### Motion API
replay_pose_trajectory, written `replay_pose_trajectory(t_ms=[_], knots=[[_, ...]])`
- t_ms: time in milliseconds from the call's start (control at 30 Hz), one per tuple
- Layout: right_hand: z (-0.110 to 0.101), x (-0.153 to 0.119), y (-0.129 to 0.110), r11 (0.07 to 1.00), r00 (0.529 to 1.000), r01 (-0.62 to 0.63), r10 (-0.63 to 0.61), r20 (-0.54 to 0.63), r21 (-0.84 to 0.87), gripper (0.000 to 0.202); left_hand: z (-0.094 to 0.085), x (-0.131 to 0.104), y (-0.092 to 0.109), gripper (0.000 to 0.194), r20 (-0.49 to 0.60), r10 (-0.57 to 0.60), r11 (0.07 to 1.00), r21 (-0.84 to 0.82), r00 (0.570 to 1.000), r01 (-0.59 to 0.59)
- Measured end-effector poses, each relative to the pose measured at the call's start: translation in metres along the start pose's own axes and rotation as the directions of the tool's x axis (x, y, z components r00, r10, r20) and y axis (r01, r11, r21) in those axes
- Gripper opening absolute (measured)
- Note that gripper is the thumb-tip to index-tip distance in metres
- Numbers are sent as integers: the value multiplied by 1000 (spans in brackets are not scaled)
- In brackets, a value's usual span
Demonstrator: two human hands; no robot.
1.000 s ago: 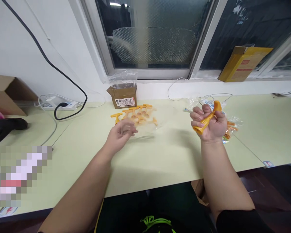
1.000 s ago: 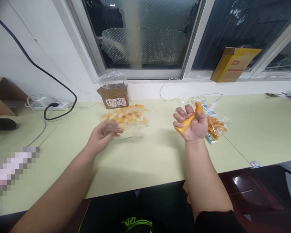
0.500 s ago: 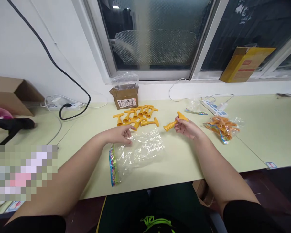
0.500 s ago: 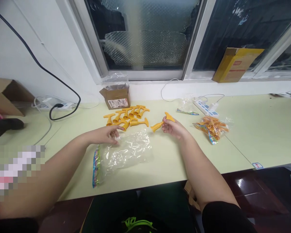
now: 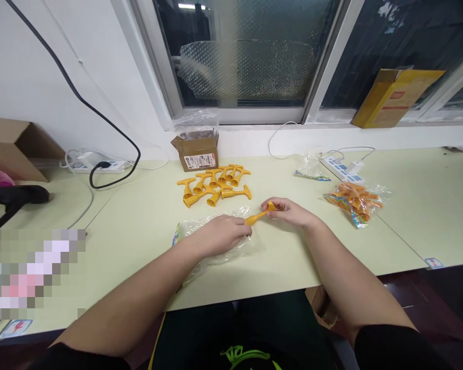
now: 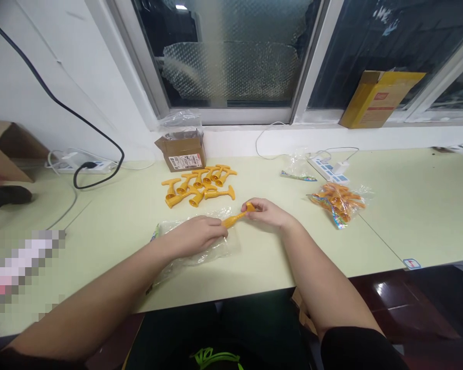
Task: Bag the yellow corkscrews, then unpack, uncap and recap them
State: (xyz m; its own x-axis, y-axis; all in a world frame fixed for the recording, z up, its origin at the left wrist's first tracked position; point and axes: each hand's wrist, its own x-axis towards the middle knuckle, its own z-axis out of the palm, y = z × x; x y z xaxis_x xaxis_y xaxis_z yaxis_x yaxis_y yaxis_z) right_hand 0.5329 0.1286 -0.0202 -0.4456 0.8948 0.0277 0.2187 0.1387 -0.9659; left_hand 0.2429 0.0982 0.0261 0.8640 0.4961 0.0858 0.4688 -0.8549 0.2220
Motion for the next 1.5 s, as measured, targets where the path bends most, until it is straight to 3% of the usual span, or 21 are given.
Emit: replay_pose_trajectory(t_ms=[100,300,467,600,700,833,1000,1200,1367,1500], knots=[[8,2,1,990,991,14,-32,-127,-140,27,2,1,-4,22,-59,72,995,70,996,-68],[38,8,-9,968,946,-173,214,-242,181,53,11,2,-3,22,-163,146,974,195,976,-113],[43,9,-22,908,920,-310,361,-150,284,45,22,2,-7,22,-220,148,978,179,964,-109],[34,4,-29,815,886,-446,461,52,371,31,26,1,-8,23,-258,103,991,106,961,-78],[33,2,-29,788,892,-450,419,171,421,28,27,1,-7,28,-279,108,994,46,954,-99],[40,2,-29,784,930,-369,317,188,500,30,26,1,-3,31,-310,108,991,-41,945,-127],[46,5,-26,790,956,-275,285,69,548,28,24,1,5,34,-371,77,979,-145,925,-140],[51,11,-19,862,896,-333,415,-156,382,39,26,5,6,31,-406,77,976,-154,910,-151],[54,10,-18,877,950,-303,310,43,373,34,26,7,2,30,-395,59,978,-160,917,-132],[53,10,-15,880,958,-284,250,138,380,40,25,6,3,30,-376,62,977,-165,924,-133]])
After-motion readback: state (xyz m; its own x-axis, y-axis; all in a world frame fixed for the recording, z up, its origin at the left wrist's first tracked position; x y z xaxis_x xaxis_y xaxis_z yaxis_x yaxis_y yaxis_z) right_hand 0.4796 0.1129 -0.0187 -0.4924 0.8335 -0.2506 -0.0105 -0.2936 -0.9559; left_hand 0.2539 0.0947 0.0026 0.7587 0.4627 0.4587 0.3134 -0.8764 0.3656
